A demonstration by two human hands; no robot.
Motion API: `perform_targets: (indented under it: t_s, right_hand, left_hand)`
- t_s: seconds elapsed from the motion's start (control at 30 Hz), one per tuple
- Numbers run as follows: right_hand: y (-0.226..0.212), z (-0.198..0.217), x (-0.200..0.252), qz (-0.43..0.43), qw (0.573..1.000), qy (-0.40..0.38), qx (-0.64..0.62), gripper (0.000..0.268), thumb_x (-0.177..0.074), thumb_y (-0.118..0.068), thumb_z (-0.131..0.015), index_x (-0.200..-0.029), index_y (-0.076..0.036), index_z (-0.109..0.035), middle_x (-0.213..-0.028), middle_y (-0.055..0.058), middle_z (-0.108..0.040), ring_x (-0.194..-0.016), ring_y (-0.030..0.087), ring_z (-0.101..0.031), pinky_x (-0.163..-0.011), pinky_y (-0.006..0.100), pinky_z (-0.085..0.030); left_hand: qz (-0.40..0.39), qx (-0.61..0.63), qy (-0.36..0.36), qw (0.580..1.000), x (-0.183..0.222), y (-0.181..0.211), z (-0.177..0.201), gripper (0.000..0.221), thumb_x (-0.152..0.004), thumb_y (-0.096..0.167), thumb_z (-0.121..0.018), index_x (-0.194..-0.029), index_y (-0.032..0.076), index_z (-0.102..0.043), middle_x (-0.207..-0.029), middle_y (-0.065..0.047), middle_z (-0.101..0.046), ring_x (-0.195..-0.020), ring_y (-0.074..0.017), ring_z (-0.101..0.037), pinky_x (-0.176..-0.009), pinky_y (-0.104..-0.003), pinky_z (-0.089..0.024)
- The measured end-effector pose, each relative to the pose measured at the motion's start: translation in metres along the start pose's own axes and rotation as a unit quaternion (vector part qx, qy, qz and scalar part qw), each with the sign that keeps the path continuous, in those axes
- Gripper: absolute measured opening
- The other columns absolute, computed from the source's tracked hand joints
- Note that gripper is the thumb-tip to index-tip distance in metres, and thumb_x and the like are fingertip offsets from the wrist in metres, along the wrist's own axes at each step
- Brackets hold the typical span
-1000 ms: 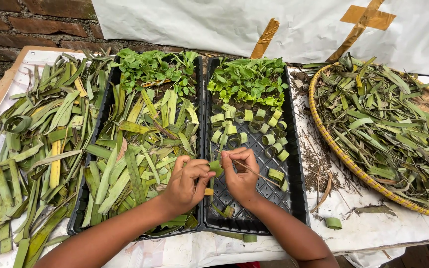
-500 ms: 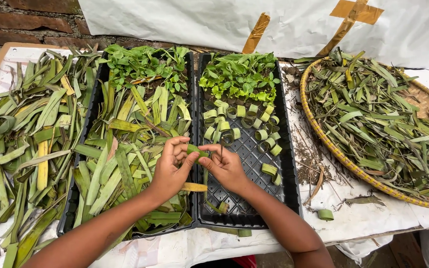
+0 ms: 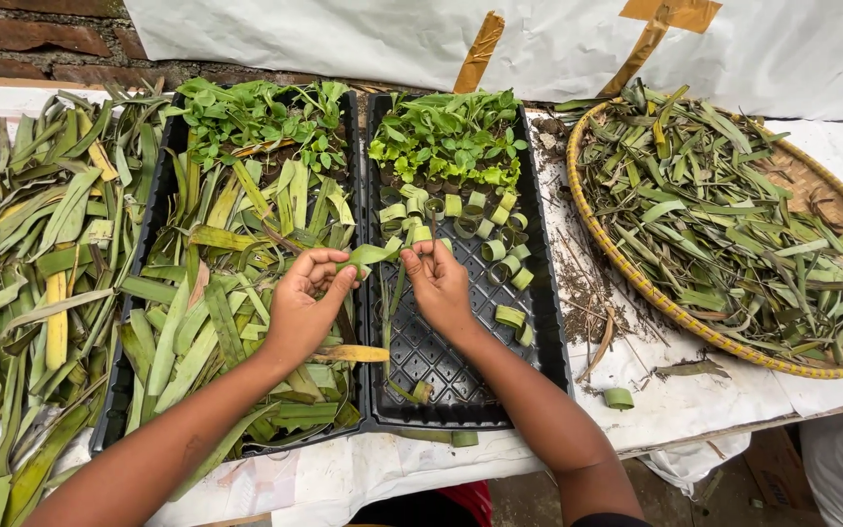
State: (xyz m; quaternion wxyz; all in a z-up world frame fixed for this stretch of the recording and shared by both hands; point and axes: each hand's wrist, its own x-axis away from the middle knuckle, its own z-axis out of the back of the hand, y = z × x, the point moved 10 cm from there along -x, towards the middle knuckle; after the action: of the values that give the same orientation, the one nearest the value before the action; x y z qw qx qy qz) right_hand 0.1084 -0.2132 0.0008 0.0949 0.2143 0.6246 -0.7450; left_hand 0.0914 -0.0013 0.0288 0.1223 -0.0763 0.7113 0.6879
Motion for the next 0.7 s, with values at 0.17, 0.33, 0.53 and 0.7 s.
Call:
perform_targets:
  t_s: [0.17, 0.33, 0.53, 0.7]
  right_hand:
    - [0.032, 0.006, -0.008, -0.086, 0.995, -0.026, 0.040, 0.023, -0.106, -0.025, -0.064, -0.111, -0.003, -0.062, -0.050, 0.002, -0.051, -0.052, 0.012, -0.053, -0.058, 0.027, -0.043]
    - [0.020, -0.004, -0.010, -0.134, 0.974, -0.104, 0.149, 0.043, -0.102, -0.032, -0.067, -0.131, -0.001, -0.060, -0.094, 0.018, -0.074, -0.090, 0.033, -0.074, -0.077, 0.045, -0.057]
    - [-0.020, -0.019, -0.003, 0.021, 0.987, -0.140, 0.079, 0.039, -0.112, -0.028, -0.050, -0.143, -0.007, -0.061, -0.129, 0.020, -0.064, -0.124, 0.040, -0.063, -0.103, 0.052, -0.051]
    - [0.025, -0.053, 0.022, -0.123, 0.932, -0.258, -0.222, 0.045, -0.112, -0.030, -0.048, -0.144, -0.001, -0.059, -0.117, 0.019, -0.073, -0.104, 0.022, -0.071, -0.094, 0.041, -0.059]
  left_hand:
    - [-0.023, -0.020, 0.016, 0.999, -0.005, 0.011, 0.008, 0.018, -0.098, 0.011, -0.071, -0.112, 0.002, -0.065, -0.079, -0.009, -0.072, -0.071, -0.0076, -0.062, -0.066, -0.023, -0.052]
    - [-0.012, 0.066, 0.004, 0.998, -0.002, 0.001, -0.001, 0.023, -0.099, 0.007, -0.067, -0.119, 0.000, -0.057, -0.083, -0.008, -0.069, -0.077, -0.0063, -0.064, -0.071, -0.021, -0.053]
    - [-0.009, 0.198, -0.046, 0.979, 0.001, -0.001, -0.016, 0.025, -0.100, -0.002, -0.056, -0.122, -0.006, -0.047, -0.106, -0.020, -0.064, -0.095, -0.0234, -0.074, -0.083, -0.032, -0.064]
    - [-0.007, 0.171, -0.093, 0.981, 0.004, -0.005, -0.024, 0.028, -0.098, -0.009, -0.050, -0.125, -0.006, -0.050, -0.111, -0.018, -0.067, -0.093, -0.0167, -0.070, -0.078, -0.028, -0.063]
